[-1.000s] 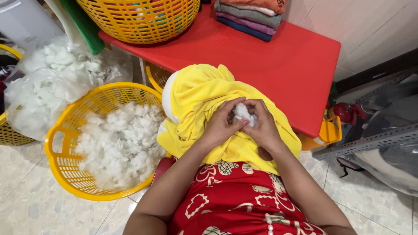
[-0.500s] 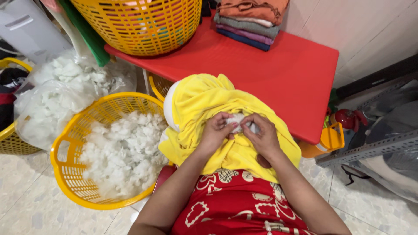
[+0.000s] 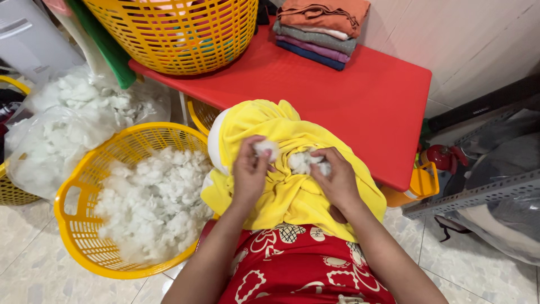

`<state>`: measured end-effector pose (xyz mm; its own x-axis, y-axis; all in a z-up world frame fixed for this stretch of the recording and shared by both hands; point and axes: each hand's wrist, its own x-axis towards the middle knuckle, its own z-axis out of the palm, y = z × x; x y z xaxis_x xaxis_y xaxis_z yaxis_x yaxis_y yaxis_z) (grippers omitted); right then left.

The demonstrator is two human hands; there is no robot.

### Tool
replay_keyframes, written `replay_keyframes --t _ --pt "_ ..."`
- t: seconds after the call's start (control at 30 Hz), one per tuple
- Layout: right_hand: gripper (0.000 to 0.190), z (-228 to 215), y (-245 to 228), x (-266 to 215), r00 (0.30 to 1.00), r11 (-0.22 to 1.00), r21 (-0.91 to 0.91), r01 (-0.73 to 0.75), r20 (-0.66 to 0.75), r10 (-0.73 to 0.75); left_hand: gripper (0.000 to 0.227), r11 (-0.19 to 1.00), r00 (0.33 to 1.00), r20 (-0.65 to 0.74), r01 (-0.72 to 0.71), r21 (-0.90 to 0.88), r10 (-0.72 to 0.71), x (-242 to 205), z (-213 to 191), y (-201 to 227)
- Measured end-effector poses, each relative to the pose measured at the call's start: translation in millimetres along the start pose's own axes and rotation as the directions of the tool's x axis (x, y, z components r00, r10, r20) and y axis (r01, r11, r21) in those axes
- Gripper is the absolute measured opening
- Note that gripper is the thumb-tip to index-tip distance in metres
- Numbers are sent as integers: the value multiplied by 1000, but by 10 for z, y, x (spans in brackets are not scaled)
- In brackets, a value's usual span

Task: The person repeatedly takes handfuls of white cotton-like filling from a yellow basket and inserts them into a yellow fabric cover resting on a red table. The hands push and arrange the filling inside the cover throughout the clip.

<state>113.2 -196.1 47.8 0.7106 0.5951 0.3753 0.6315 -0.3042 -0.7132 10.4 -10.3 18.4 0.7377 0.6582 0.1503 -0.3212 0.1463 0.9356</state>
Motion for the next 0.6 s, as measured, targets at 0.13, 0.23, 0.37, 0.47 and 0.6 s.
replay_keyframes --t 0.13,0.23,0.37,0.47,0.6 --pt "55 11 -306 127 982 939 -338 66 187 -2 24 976 989 127 -105 191 81 -143 93 -3" --pt "62 115 -400 188 948 853 -520 38 289 134 21 976 995 85 -66 206 49 -194 119 -116" --pt "29 232 -273 223 926 817 -576 40 329 186 24 924 994 95 -89 373 57 -169 93 -221" --pt "15 192 -10 125 978 939 -344 -6 193 77 20 962 985 81 128 240 -152 -157 65 -231" --pt "10 100 351 1 983 910 372 -181 101 154 29 980 985 140 73 184 -100 -194 51 -158"
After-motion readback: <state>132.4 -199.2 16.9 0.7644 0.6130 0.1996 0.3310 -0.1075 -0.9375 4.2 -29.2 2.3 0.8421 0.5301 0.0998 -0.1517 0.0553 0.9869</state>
